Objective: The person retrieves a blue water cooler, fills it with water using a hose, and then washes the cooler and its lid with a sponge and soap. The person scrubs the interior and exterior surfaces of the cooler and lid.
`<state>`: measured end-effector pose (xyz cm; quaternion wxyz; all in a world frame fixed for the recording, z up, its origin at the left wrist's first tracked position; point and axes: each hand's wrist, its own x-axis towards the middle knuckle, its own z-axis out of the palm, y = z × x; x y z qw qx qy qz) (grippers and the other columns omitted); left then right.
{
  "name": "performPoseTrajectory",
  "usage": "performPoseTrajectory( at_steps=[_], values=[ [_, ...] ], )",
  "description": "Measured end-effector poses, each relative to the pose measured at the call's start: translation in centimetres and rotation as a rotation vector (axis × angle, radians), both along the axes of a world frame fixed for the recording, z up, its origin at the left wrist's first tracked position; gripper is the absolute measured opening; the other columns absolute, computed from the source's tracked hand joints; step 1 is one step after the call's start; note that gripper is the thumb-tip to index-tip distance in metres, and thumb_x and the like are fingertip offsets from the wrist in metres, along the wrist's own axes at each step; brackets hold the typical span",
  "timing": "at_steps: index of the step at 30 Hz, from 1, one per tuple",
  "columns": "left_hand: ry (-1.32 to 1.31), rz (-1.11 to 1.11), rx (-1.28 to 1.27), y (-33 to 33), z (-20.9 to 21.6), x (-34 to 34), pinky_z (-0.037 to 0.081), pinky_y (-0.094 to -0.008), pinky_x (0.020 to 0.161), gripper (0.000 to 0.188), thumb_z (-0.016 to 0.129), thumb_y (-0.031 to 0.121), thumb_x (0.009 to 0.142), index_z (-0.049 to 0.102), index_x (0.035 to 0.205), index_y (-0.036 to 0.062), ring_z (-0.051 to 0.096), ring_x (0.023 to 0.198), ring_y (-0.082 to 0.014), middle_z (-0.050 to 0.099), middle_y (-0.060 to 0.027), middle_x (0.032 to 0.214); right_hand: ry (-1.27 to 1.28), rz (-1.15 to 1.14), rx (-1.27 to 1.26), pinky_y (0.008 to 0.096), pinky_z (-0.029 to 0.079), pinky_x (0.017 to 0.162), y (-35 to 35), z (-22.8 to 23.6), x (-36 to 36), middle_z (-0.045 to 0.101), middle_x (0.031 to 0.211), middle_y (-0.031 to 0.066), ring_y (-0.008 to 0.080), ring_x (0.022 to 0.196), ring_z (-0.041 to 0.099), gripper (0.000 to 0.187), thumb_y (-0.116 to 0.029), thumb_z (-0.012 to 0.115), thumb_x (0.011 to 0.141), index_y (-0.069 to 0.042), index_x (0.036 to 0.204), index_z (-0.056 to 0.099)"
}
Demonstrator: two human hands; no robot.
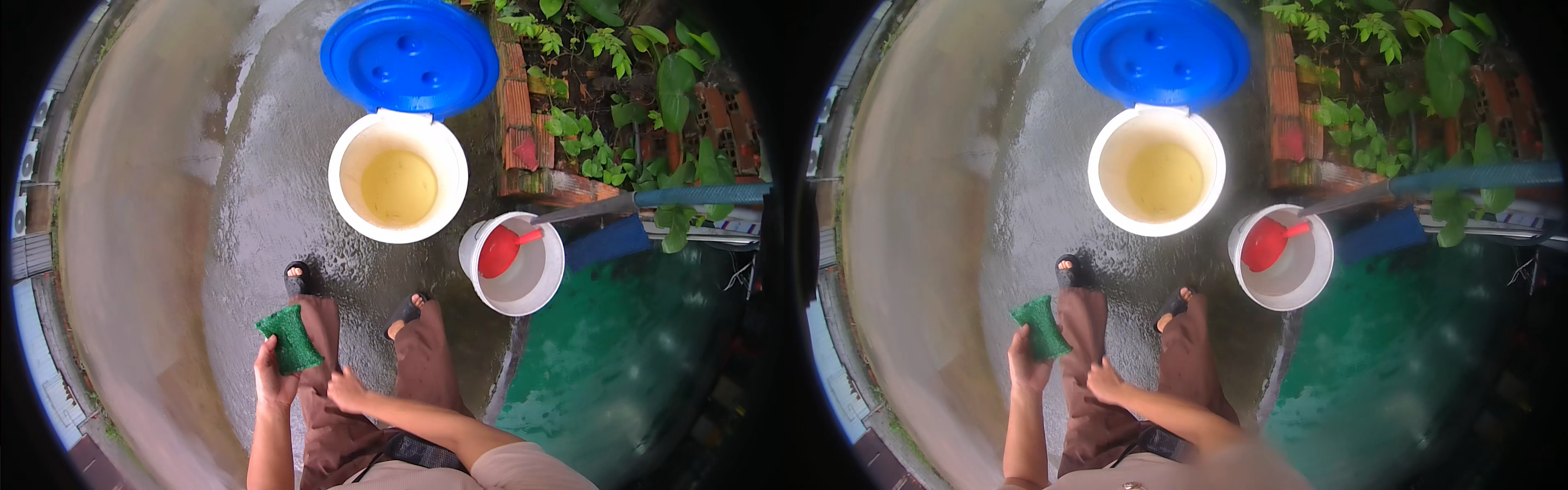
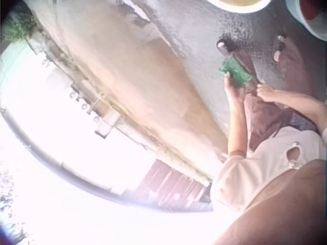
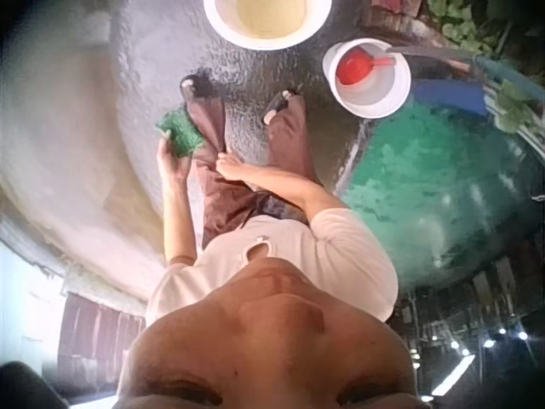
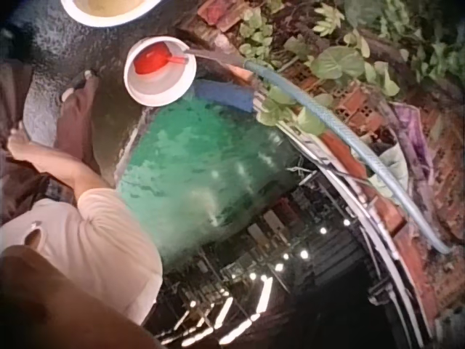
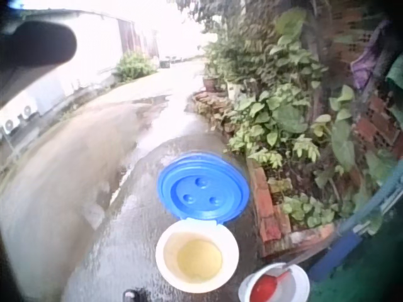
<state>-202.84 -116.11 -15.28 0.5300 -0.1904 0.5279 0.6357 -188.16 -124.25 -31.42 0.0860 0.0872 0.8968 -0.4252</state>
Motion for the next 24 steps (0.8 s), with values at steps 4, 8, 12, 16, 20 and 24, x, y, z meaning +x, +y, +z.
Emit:
performPoseTrajectory(
  at_steps=[4,8,12,16,20,24],
  values=[
    [0.010,-0.075,-0.009,1.8,1.2,0.5,0.045,-0.0433,0.086,0.038,0.051,0.025,0.084,0.052,0.112,-0.0003,0.057,0.097,-0.0326,0.059,-0.0147,0.102,-0.011,0.303,-0.607,0.0377,0.032,0.072,2.0,10.5,1.7,0.058,0.078,-0.0004,0.0173,0.085,0.050,0.010,-0.020,0.054,0.076,-0.014,0.069,0.061],
    [0.036,-0.113,0.009,1.7,-0.8,-0.1,0.045,-0.0426,0.085,0.037,0.050,0.025,0.084,0.051,0.112,-0.0002,0.057,0.097,-0.0313,0.059,-0.0148,0.102,-0.039,0.277,-0.831,0.0356,0.030,0.076,5.3,7.7,8.6,0.058,0.082,-0.0002,0.0157,0.091,0.051,0.013,-0.024,0.052,0.082,-0.014,0.078,0.060],
    [-0.004,-0.217,0.026,2.9,-4.5,-1.4,0.046,-0.0420,0.084,0.039,0.050,0.025,0.084,0.049,0.114,-0.0003,0.057,0.095,-0.0304,0.059,-0.0151,0.103,-0.219,0.070,-0.666,0.0340,0.032,0.078,6.3,2.5,9.0,0.060,0.086,0.0016,0.0184,0.093,0.052,0.017,-0.026,0.050,0.084,-0.013,0.081,0.061],
    [-0.031,-0.384,0.055,5.7,-12.8,-3.2,0.045,-0.0412,0.086,0.043,0.049,0.028,0.084,0.046,0.117,0.0003,0.057,0.095,-0.0298,0.058,-0.0156,0.103,-0.243,-0.227,-0.509,0.0361,0.040,0.078,8.8,-6.8,3.8,0.061,0.090,0.0065,0.0246,0.091,0.056,0.022,-0.028,0.050,0.086,-0.010,0.086,0.062],
    [-0.052,-0.547,0.314,13.4,-16.6,-4.1,0.039,-0.0351,0.094,0.039,0.043,0.024,0.091,0.042,0.125,0.0064,0.050,0.109,-0.0188,0.053,-0.0072,0.117,0.136,-0.793,-0.809,0.0274,0.047,0.073,25.7,-6.0,3.6,0.063,0.092,0.0086,0.0141,0.075,0.060,0.034,-0.031,0.045,0.092,-0.002,0.098,0.062],
    [0.134,-0.606,0.516,21.4,-18.2,-2.1,0.036,-0.0333,0.096,0.041,0.038,0.024,0.093,0.040,0.126,0.0012,0.048,0.110,-0.0183,0.050,-0.0104,0.122,0.424,-1.003,-1.016,0.0318,0.046,0.081,34.7,-1.2,1.1,0.051,0.119,0.0123,0.0182,0.100,0.054,0.056,-0.045,0.040,0.092,-0.003,0.129,0.040]
  ],
)
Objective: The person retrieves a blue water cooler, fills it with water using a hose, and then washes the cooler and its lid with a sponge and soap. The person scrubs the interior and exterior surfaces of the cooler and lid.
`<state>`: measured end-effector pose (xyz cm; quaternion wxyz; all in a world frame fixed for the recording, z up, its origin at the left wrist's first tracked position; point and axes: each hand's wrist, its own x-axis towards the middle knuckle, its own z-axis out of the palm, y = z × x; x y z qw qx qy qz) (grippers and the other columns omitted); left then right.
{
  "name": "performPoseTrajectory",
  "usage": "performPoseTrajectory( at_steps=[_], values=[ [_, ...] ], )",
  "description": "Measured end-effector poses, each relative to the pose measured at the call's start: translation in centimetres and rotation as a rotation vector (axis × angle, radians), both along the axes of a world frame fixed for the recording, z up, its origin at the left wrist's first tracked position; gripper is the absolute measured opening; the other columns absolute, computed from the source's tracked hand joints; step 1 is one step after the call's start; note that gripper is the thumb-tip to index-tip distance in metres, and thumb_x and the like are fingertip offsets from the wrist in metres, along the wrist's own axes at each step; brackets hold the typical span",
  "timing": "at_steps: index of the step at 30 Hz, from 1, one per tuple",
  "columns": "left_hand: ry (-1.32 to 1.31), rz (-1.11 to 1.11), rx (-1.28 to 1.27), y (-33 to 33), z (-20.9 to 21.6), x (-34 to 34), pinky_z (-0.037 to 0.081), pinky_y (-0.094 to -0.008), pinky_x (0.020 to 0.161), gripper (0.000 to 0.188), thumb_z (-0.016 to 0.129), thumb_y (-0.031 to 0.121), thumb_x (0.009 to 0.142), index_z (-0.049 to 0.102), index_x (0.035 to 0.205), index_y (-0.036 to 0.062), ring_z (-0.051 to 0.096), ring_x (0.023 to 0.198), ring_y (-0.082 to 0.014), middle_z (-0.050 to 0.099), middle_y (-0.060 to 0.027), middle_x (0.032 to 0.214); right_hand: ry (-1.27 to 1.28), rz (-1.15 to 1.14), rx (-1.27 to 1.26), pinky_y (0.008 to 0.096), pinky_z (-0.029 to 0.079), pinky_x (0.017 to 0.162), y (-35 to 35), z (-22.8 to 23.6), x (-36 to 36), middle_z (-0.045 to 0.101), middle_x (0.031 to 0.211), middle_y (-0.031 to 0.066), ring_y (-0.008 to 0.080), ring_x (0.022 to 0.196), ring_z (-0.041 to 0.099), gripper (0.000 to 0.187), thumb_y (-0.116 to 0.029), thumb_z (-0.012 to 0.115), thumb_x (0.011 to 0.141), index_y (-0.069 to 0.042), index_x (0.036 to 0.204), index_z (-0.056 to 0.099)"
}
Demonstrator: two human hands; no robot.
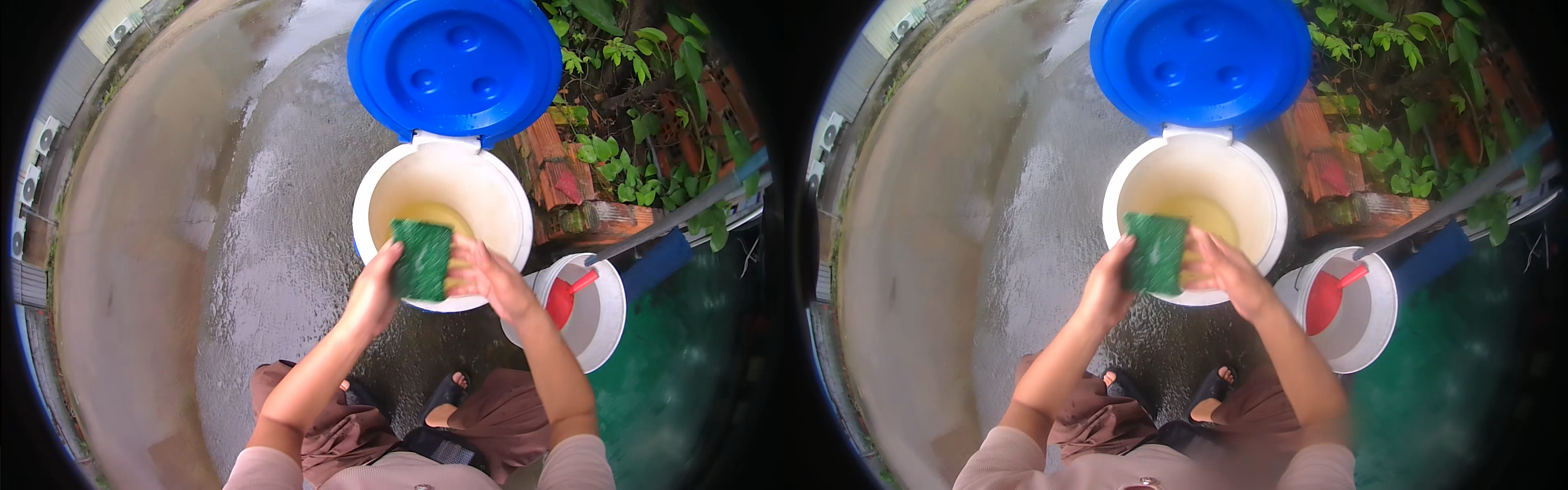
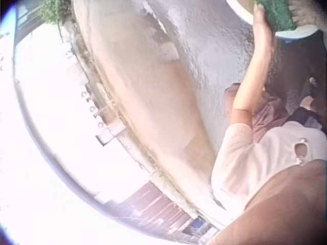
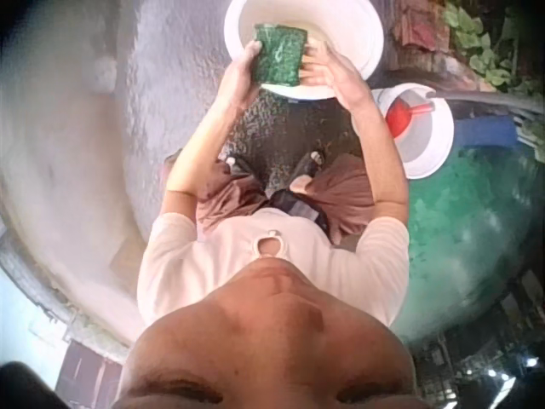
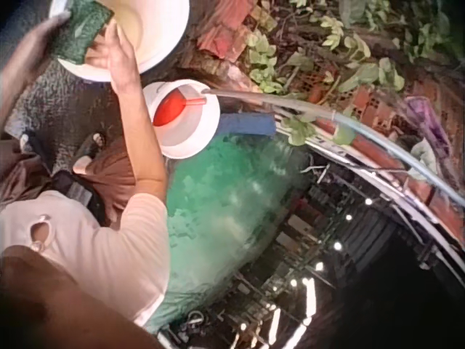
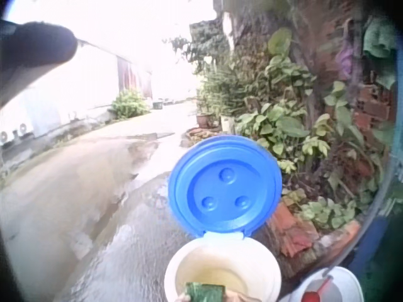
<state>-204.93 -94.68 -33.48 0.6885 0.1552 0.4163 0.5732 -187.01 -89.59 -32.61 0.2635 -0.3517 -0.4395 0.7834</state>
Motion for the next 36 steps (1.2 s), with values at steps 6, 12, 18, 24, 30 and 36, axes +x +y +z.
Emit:
performPoseTrajectory(
  at_steps=[6,12,18,24,30,36],
  values=[
    [1.187,0.148,0.493,5.8,-4.9,-2.3,0.038,-0.0365,0.092,0.037,0.045,0.014,0.089,0.042,0.124,0.0007,0.050,0.102,-0.0285,0.050,-0.0182,0.111,-0.109,-0.251,0.119,0.0296,0.046,0.078,7.1,-6.7,-3.3,0.060,0.104,0.0067,0.0137,0.091,0.057,0.031,-0.016,0.053,0.089,-0.002,0.117,0.052],
    [1.448,0.217,0.691,8.3,-6.2,-4.2,0.042,-0.0434,0.087,0.033,0.049,0.008,0.082,0.050,0.114,0.0001,0.050,0.104,-0.0363,0.049,-0.0213,0.113,-0.469,-0.045,0.329,0.0328,0.043,0.084,13.7,-12.6,-2.7,0.061,0.105,0.0137,0.0233,0.095,0.058,0.036,-0.015,0.052,0.088,0.002,0.118,0.049],
    [1.777,-0.877,0.465,16.2,-8.2,0.7,0.047,-0.0402,0.084,0.026,0.050,0.010,0.077,0.063,0.097,0.0001,0.059,0.095,-0.0347,0.061,-0.0205,0.100,-0.927,-0.605,0.841,0.0363,0.042,0.084,13.1,-11.2,-0.4,0.058,0.104,0.0229,0.0368,0.096,0.055,0.033,-0.017,0.053,0.086,0.003,0.113,0.049],
    [1.980,-1.462,0.641,24.7,-22.6,3.6,0.048,-0.0385,0.074,0.027,0.046,0.017,0.076,0.064,0.086,-0.0016,0.060,0.083,-0.0327,0.061,-0.0199,0.091,-0.589,-0.899,0.725,0.0343,0.043,0.081,3.2,-4.6,6.0,0.061,0.098,0.0148,0.0254,0.090,0.058,0.027,-0.014,0.050,0.088,0.002,0.110,0.051],
    [1.623,-1.315,-0.066,25.5,-30.8,2.1,0.048,-0.0375,0.062,0.031,0.039,0.024,0.084,0.060,0.074,0.0022,0.057,0.066,-0.0282,0.058,-0.0171,0.071,-0.152,-1.197,0.025,0.0304,0.032,0.097,-5.5,-17.1,15.1,0.053,0.118,0.0073,0.0161,0.111,0.046,0.035,-0.013,0.051,0.089,-0.002,0.122,0.046],
    [0.237,-0.894,-0.110,19.0,-18.8,8.1,0.045,-0.0324,0.050,0.043,0.029,0.023,0.090,0.045,0.053,0.0069,0.051,0.048,-0.0211,0.048,-0.0099,0.048,-0.029,-1.056,-0.109,0.0318,0.026,0.102,-3.9,-19.5,15.6,0.043,0.130,0.0148,0.0215,0.123,0.038,0.052,-0.020,0.054,0.087,0.004,0.130,0.036]
  ],
)
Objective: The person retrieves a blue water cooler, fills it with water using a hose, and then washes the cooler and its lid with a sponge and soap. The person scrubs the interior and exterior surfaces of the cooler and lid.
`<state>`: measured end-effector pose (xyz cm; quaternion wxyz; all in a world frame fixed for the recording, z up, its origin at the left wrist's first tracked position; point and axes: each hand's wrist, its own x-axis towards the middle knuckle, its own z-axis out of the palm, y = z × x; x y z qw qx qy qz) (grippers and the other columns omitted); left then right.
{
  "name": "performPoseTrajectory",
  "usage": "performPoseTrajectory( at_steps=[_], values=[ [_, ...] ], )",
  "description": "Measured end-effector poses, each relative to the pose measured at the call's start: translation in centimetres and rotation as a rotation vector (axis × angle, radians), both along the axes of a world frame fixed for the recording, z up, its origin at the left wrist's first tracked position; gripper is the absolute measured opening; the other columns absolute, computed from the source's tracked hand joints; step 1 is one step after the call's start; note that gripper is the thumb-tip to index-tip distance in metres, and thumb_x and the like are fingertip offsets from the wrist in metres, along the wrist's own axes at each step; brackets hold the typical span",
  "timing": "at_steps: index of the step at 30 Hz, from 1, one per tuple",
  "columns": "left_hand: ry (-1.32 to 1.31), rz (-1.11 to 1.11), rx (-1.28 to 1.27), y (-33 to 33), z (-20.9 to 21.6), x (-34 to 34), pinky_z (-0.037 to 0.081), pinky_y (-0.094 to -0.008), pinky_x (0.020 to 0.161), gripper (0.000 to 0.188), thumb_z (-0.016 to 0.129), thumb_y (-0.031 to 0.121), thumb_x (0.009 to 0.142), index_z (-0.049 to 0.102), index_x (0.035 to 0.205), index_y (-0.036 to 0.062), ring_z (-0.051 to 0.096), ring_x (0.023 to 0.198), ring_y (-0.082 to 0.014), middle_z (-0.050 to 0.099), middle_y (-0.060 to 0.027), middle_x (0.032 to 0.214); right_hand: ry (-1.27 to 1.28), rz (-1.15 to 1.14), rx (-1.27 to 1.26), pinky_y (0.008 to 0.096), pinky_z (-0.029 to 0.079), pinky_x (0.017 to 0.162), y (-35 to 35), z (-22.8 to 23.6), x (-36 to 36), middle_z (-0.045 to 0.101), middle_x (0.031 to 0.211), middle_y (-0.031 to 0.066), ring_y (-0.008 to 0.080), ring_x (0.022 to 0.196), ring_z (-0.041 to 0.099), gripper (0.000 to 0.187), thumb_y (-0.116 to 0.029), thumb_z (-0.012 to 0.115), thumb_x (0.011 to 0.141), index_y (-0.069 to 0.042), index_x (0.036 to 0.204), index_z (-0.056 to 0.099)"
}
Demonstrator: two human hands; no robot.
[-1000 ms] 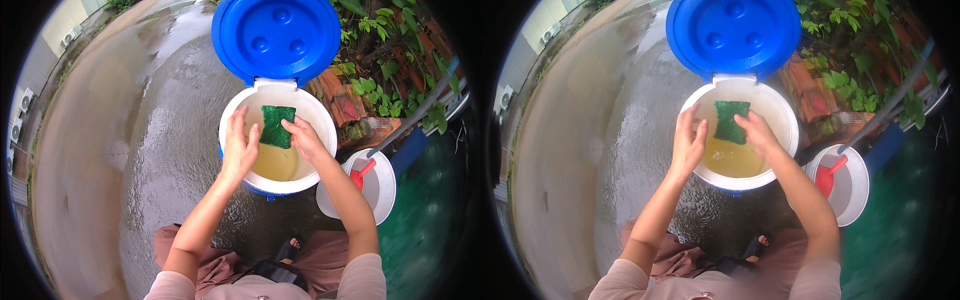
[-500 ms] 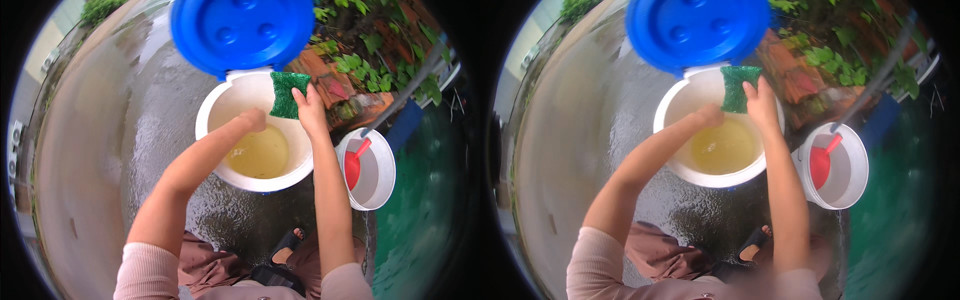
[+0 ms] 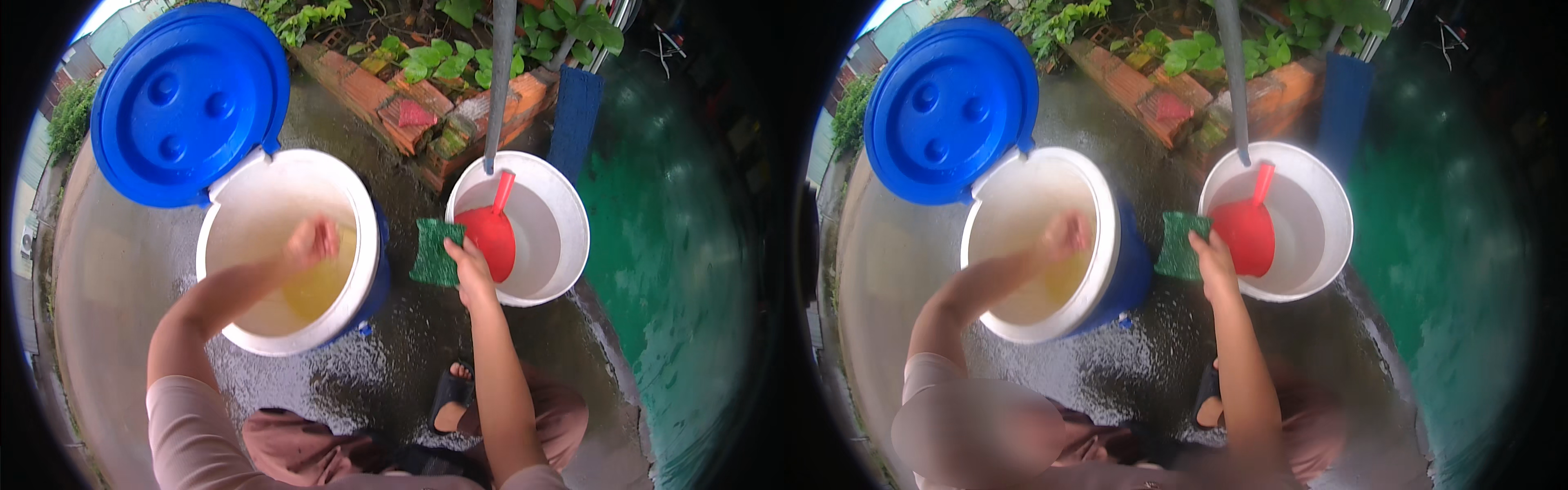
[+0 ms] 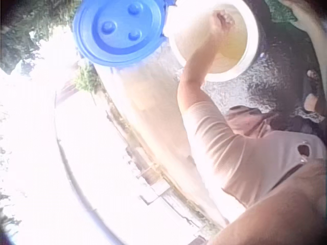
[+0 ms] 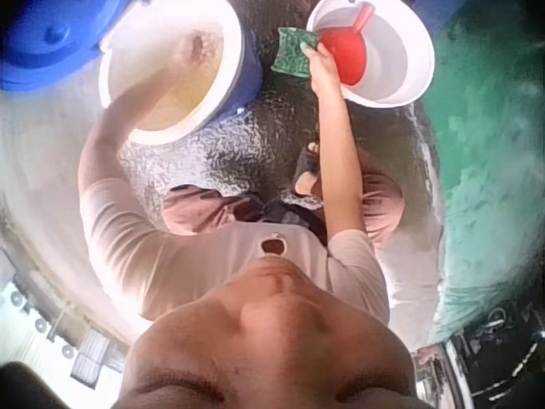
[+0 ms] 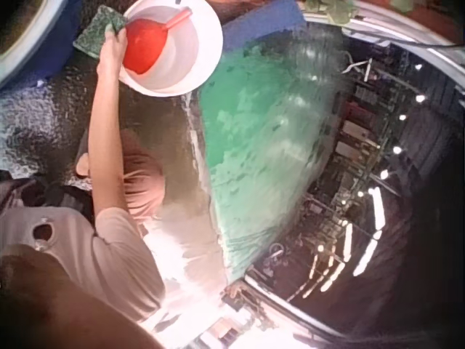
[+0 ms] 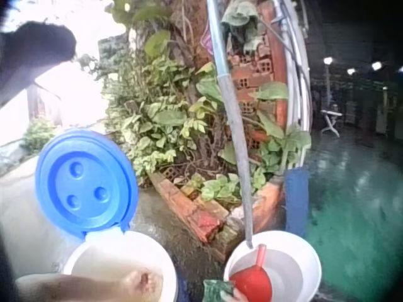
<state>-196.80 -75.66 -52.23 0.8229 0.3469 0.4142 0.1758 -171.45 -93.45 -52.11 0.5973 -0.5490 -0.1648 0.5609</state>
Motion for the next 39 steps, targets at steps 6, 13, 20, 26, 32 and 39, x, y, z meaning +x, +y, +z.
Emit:
performPoseTrajectory(
  at_steps=[6,13,20,26,32,39],
  values=[
    [0.428,-0.295,0.653,-2.3,14.7,8.5,0.050,-0.0298,0.054,0.025,0.038,0.012,0.084,0.057,0.077,-0.0024,0.057,0.057,-0.0178,0.058,-0.0105,0.069,-0.106,0.025,-0.053,0.0335,0.041,0.086,5.1,0.0,-0.7,0.050,0.118,0.0137,0.0223,0.106,0.049,0.046,-0.021,0.054,0.087,0.002,0.125,0.041],
    [0.454,-0.559,1.186,-4.2,17.5,8.7,0.043,-0.0340,0.090,0.032,0.046,0.023,0.084,0.062,0.106,0.0043,0.058,0.101,-0.0291,0.061,-0.0175,0.105,-0.057,0.158,0.015,0.0354,0.052,0.070,7.7,2.7,-3.0,0.062,0.096,0.0087,0.0215,0.085,0.061,0.036,-0.012,0.062,0.081,-0.001,0.114,0.051],
    [0.994,-0.381,1.317,-15.0,15.3,-0.4,0.049,-0.0400,0.079,0.072,0.050,0.058,0.081,0.053,0.113,-0.0069,0.060,0.094,-0.0333,0.061,-0.0226,0.098,-0.265,-0.040,0.019,0.0313,0.038,0.085,8.5,3.6,-1.3,0.059,0.106,0.0122,0.0201,0.095,0.052,0.036,-0.006,0.063,0.081,0.004,0.114,0.051],
    [1.129,-0.327,1.421,-19.4,10.5,-1.2,0.045,-0.0437,0.080,0.059,0.053,0.046,0.083,0.044,0.119,0.0007,0.058,0.094,-0.0270,0.056,-0.0156,0.106,0.062,-0.143,0.049,0.0415,0.051,0.076,10.9,2.9,-0.4,0.056,0.105,0.0116,0.0252,0.092,0.057,0.033,0.002,0.055,0.080,-0.001,0.113,0.048],
    [1.152,0.092,1.540,-17.8,10.4,-10.5,0.023,-0.0594,0.100,0.039,0.054,0.030,0.084,0.049,0.114,0.0054,0.043,0.119,-0.0293,0.050,-0.0158,0.119,-0.193,0.193,0.331,0.0367,0.051,0.081,11.9,12.0,-3.8,0.060,0.103,0.0132,0.0238,0.090,0.061,0.030,0.001,0.048,0.083,0.002,0.113,0.051],
    [1.312,0.433,1.124,-7.8,9.3,-15.2,0.036,-0.0527,0.095,0.067,0.058,0.018,0.077,0.027,0.136,0.0071,0.042,0.118,-0.0364,0.032,-0.0194,0.137,-1.661,1.698,0.169,0.0380,0.049,0.064,15.3,4.7,-19.8,0.064,0.083,0.0195,0.0270,0.071,0.061,0.033,0.001,0.046,0.068,-0.003,0.096,0.062]
  ],
)
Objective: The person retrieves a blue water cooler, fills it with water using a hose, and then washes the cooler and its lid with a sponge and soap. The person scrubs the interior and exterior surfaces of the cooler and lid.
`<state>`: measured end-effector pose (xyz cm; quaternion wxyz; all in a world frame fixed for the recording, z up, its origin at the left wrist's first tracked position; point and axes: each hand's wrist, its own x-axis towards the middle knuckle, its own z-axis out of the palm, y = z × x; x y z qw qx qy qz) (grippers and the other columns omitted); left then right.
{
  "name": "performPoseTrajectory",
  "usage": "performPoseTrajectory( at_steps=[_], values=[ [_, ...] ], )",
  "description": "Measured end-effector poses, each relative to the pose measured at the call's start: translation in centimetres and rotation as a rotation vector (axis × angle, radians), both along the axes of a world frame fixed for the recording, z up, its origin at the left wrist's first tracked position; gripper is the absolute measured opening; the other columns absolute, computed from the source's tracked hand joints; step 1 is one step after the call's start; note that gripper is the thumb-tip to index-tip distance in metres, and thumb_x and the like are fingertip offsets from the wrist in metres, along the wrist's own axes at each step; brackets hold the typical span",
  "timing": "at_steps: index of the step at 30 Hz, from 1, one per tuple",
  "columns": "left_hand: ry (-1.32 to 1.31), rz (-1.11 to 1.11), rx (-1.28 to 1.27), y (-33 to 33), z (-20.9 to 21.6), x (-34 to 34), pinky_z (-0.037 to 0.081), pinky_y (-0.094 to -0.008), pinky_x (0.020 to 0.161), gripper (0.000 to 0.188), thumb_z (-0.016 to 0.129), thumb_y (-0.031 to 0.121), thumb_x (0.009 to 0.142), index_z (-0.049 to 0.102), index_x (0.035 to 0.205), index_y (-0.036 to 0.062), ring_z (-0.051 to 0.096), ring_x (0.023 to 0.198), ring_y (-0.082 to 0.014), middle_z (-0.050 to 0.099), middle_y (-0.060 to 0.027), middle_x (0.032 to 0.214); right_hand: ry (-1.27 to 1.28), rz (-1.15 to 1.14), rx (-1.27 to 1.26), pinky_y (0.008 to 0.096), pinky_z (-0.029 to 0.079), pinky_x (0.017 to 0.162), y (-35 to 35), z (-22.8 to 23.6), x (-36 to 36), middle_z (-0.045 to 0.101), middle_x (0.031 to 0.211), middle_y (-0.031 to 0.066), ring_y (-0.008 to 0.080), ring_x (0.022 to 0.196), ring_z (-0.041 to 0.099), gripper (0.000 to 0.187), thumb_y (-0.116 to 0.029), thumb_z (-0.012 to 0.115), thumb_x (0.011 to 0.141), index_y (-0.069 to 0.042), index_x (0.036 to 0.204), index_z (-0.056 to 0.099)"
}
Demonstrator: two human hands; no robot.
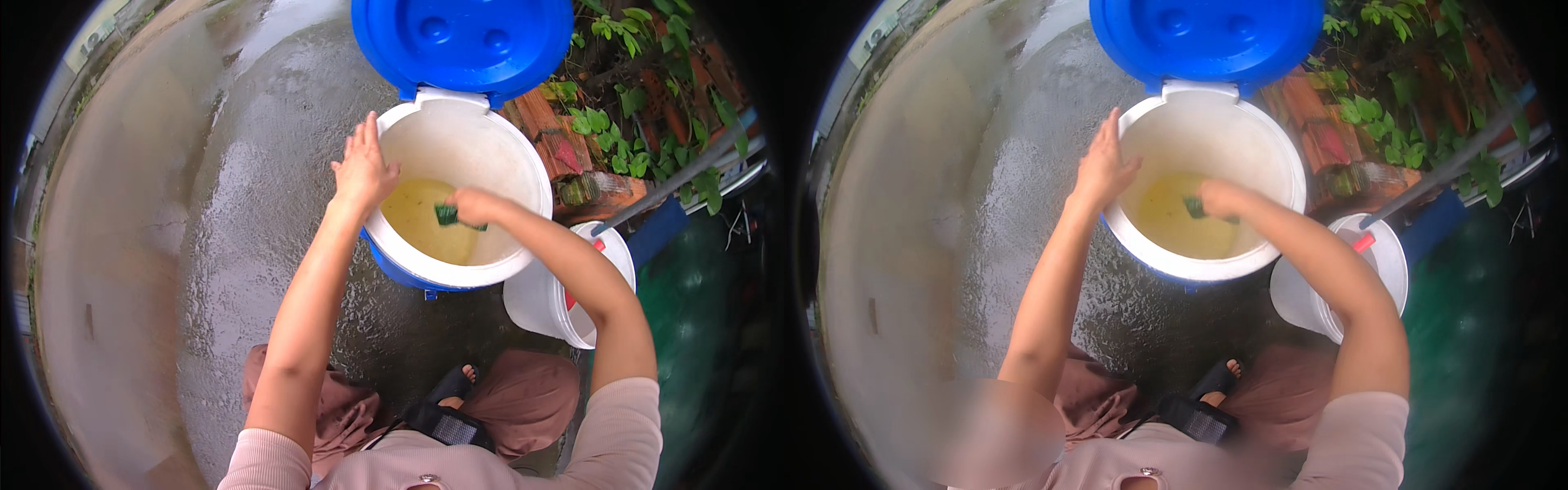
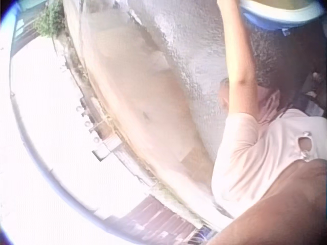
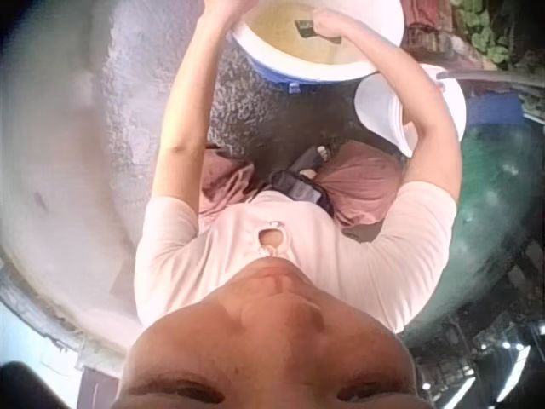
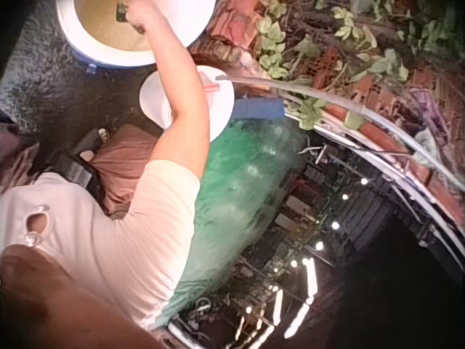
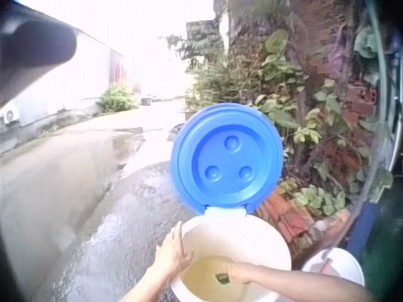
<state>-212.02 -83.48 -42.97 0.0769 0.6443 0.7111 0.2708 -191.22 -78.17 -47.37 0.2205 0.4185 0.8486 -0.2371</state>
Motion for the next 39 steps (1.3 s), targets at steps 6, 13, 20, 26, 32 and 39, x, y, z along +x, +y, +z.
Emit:
performPoseTrajectory(
  at_steps=[6,13,20,26,32,39],
  values=[
    [-0.083,0.052,-0.026,0.1,-1.5,-1.1,0.048,-0.0416,0.085,0.071,0.057,0.003,0.072,0.025,0.135,-0.0023,0.050,0.110,-0.0324,0.035,-0.0193,0.134,-0.519,0.489,-0.535,0.0400,0.021,0.106,-0.3,-5.0,1.1,0.033,0.140,0.0117,0.0231,0.131,0.026,0.057,-0.038,0.046,0.087,-0.006,0.133,0.038],
    [-0.045,-0.016,0.009,-0.2,-1.5,-0.6,0.051,-0.0395,0.080,0.070,0.056,0.000,0.070,0.027,0.133,-0.0041,0.051,0.107,-0.0317,0.039,-0.0188,0.130,-0.607,1.294,0.767,0.0411,-0.007,0.111,10.4,-2.7,3.0,0.019,0.147,0.0034,0.0168,0.137,0.006,0.067,-0.050,0.039,0.086,-0.012,0.139,0.026],
    [-0.059,-0.028,-0.055,0.3,-0.3,-0.4,0.050,-0.0391,0.080,0.069,0.056,0.001,0.070,0.028,0.133,-0.0039,0.052,0.105,-0.0314,0.041,-0.0181,0.127,-0.803,0.914,0.102,0.0420,0.002,0.112,6.6,5.6,4.6,0.022,0.146,0.0083,0.0180,0.137,0.012,0.069,-0.050,0.037,0.088,-0.008,0.139,0.024],
    [-0.229,-0.016,-0.077,0.3,-0.3,-1.9,0.044,-0.0426,0.090,0.062,0.044,0.004,0.073,0.033,0.134,0.0077,0.051,0.110,-0.0325,0.040,-0.0113,0.133,-0.449,0.647,0.248,0.0443,0.010,0.111,3.4,8.4,5.6,0.044,0.133,0.0076,0.0209,0.128,0.034,0.052,-0.043,0.032,0.092,-0.006,0.123,0.051],
    [-0.302,-0.061,0.042,0.5,-1.2,-1.6,0.040,-0.0401,0.095,0.062,0.042,0.003,0.072,0.035,0.133,0.0072,0.049,0.114,-0.0315,0.040,-0.0132,0.134,-0.274,0.771,0.302,0.0457,0.010,0.110,3.3,9.0,8.5,0.049,0.128,0.0050,0.0169,0.129,0.033,0.046,-0.040,0.035,0.091,-0.009,0.120,0.054],
    [-0.341,-0.043,0.068,0.1,-1.1,-2.4,0.038,-0.0399,0.096,0.062,0.041,0.000,0.072,0.036,0.133,0.0063,0.048,0.114,-0.0334,0.043,-0.0147,0.131,0.010,0.487,0.325,0.0453,0.019,0.108,-1.5,9.2,8.7,0.060,0.103,0.0044,0.0192,0.115,0.046,0.033,-0.034,0.042,0.090,-0.010,0.101,0.061]
  ],
)
